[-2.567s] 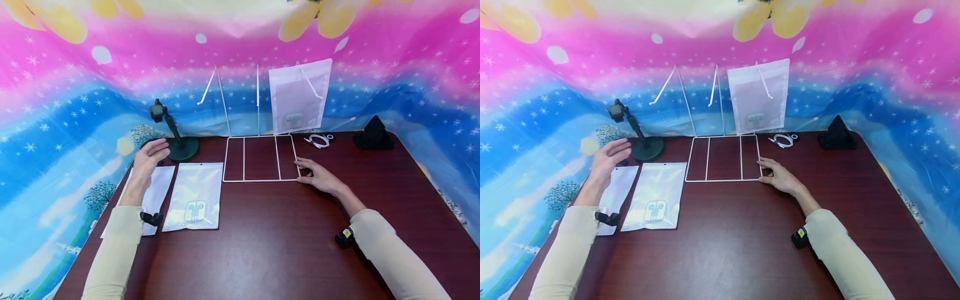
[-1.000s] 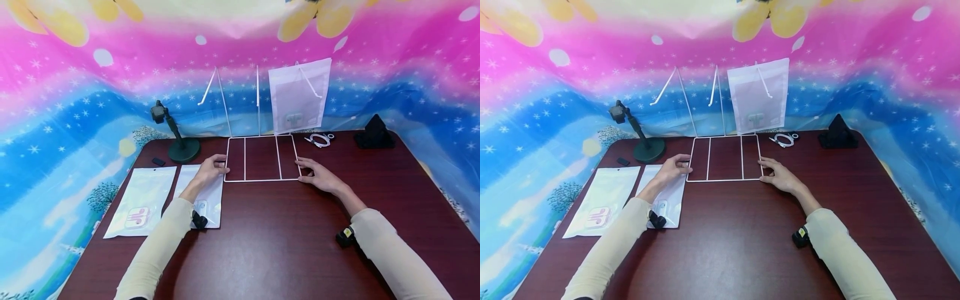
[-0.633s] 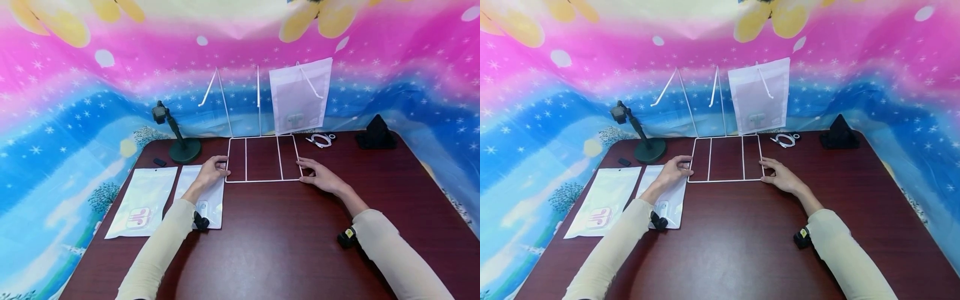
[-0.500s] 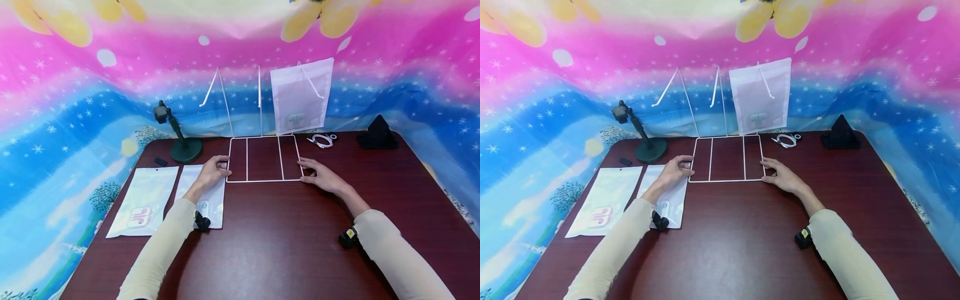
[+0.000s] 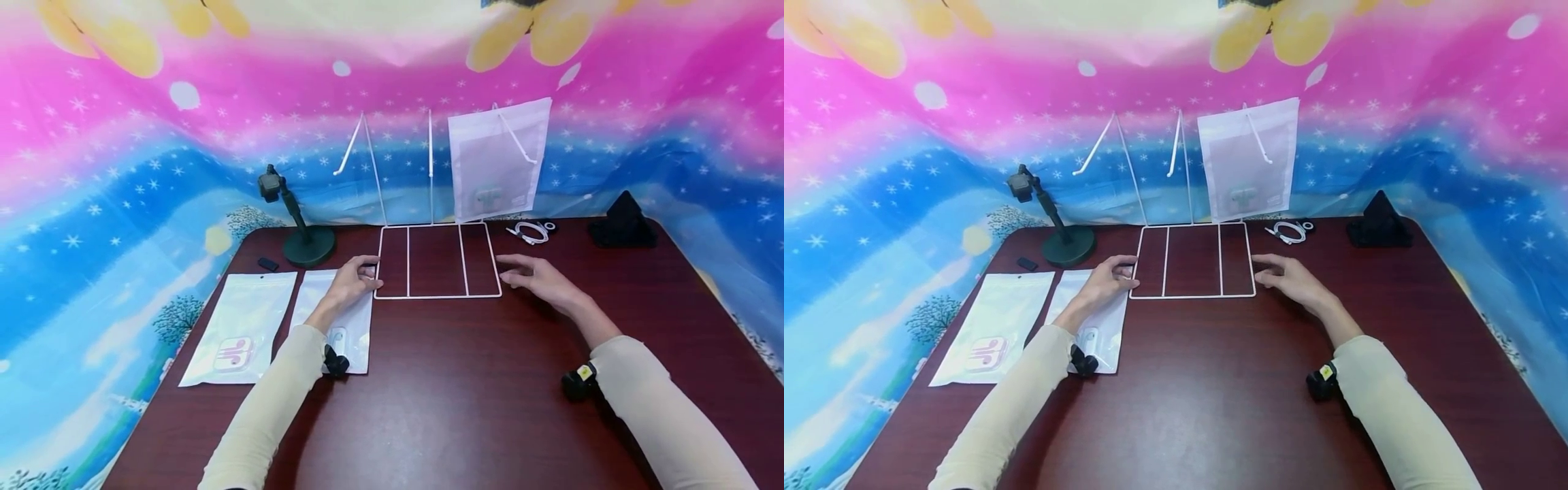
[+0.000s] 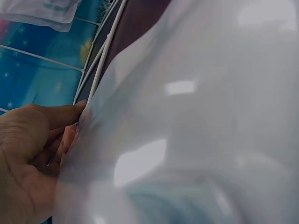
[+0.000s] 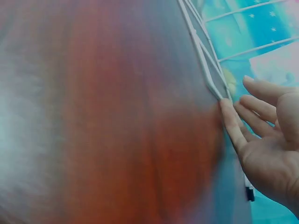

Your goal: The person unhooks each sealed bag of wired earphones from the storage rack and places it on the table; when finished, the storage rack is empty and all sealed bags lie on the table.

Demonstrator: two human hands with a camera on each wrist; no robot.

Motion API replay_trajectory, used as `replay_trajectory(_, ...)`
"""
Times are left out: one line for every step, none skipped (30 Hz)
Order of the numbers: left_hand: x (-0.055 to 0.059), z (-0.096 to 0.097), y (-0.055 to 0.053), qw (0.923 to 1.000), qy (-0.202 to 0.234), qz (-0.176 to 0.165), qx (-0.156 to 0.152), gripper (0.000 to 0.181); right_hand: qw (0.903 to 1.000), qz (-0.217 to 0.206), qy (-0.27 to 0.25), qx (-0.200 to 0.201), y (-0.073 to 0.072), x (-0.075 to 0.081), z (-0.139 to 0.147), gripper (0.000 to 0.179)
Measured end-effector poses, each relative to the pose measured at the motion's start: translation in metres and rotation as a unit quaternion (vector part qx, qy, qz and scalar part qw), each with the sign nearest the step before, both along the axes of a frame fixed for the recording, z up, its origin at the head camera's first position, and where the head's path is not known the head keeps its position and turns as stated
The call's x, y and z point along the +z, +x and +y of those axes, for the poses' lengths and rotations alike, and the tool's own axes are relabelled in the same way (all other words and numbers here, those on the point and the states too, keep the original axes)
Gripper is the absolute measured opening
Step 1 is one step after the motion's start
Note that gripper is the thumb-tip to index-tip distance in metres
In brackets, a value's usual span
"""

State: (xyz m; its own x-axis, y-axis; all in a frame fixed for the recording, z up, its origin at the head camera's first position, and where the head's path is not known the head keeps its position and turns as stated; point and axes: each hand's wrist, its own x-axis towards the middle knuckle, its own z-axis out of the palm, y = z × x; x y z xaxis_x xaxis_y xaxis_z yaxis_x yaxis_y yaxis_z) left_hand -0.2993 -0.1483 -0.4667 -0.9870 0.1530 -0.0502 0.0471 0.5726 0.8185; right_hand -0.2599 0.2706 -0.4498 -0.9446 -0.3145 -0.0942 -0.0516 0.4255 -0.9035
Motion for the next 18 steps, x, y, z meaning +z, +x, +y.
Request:
replay_trajectory(0.0, 0.0, 0.0, 1.0, 0.0, 0.001, 0.0, 0.057, 0.9999, 0.008, -0.009, -0.008, -0.001, 0.003, 0.002, 0.053)
replay_trajectory(-0.001, -0.001, 0.0, 1.0, 0.0, 0.001, -0.001, 0.057, 0.9995, 0.02, -0.018, -0.017, -0.003, 0.006, 0.003, 0.052)
replay_trajectory(-0.001, -0.001, 0.0, 1.0, -0.001, 0.002, -0.001, 0.057, 0.9987, 0.036, -0.026, -0.027, -0.005, 0.01, 0.005, 0.051)
replay_trajectory(-0.001, -0.001, -0.001, 1.0, -0.002, 0.003, -0.002, 0.057, 0.9973, 0.05, -0.033, -0.043, -0.007, 0.014, 0.007, 0.049)
replay_trajectory(-0.001, -0.001, -0.001, 1.0, -0.002, 0.003, -0.002, 0.057, 0.9954, 0.063, -0.041, -0.06, -0.009, 0.019, 0.009, 0.048)
replay_trajectory(-0.002, -0.001, -0.001, 1.0, -0.004, 0.004, -0.003, 0.057, 0.9928, 0.076, -0.048, -0.079, -0.012, 0.025, 0.011, 0.048)
replay_trajectory(-0.001, 0.0, -0.001, 1.0, -0.002, 0.004, -0.004, 0.057, 0.9898, 0.087, -0.054, -0.099, -0.014, 0.031, 0.013, 0.048)
replay_trajectory(-0.001, 0.0, -0.001, 1.0, -0.003, 0.002, -0.004, 0.057, 0.9868, 0.093, -0.058, -0.119, -0.017, 0.038, 0.015, 0.048)
replay_trajectory(-0.001, 0.0, -0.001, 1.0, -0.005, 0.001, -0.005, 0.056, 0.9832, 0.098, -0.064, -0.14, -0.02, 0.045, 0.017, 0.049)
replay_trajectory(0.0, 0.0, -0.001, 1.0, -0.006, -0.001, -0.005, 0.056, 0.9797, 0.1, -0.071, -0.159, -0.022, 0.053, 0.018, 0.049)
replay_trajectory(0.0, 0.0, -0.001, 0.9999, -0.008, -0.004, -0.006, 0.056, 0.9766, 0.103, -0.082, -0.17, -0.026, 0.061, 0.019, 0.051)
replay_trajectory(0.001, -0.001, -0.001, 0.9999, -0.009, -0.007, -0.006, 0.056, 0.9736, 0.105, -0.091, -0.181, -0.029, 0.069, 0.02, 0.052)
replay_trajectory(0.002, 0.0, -0.002, 0.9999, -0.009, -0.01, -0.007, 0.056, 0.9709, 0.107, -0.097, -0.191, -0.033, 0.078, 0.02, 0.052)
replay_trajectory(0.002, -0.001, -0.002, 0.9998, -0.011, -0.014, -0.007, 0.056, 0.9683, 0.109, -0.102, -0.2, -0.035, 0.086, 0.02, 0.054)
replay_trajectory(0.003, -0.001, -0.002, 0.9998, -0.011, -0.016, -0.007, 0.056, 0.9656, 0.112, -0.109, -0.208, -0.039, 0.094, 0.02, 0.054)
replay_trajectory(0.004, -0.001, -0.002, 0.9997, -0.009, -0.019, -0.008, 0.056, 0.9634, 0.111, -0.117, -0.214, -0.041, 0.101, 0.02, 0.056)
replay_trajectory(0.004, 0.0, -0.002, 0.9997, -0.006, -0.022, -0.009, 0.057, 0.9619, 0.112, -0.118, -0.22, -0.044, 0.108, 0.019, 0.057)
replay_trajectory(0.005, 0.0, -0.002, 0.9997, -0.004, -0.024, -0.01, 0.057, 0.9614, 0.111, -0.113, -0.225, -0.046, 0.114, 0.019, 0.058)
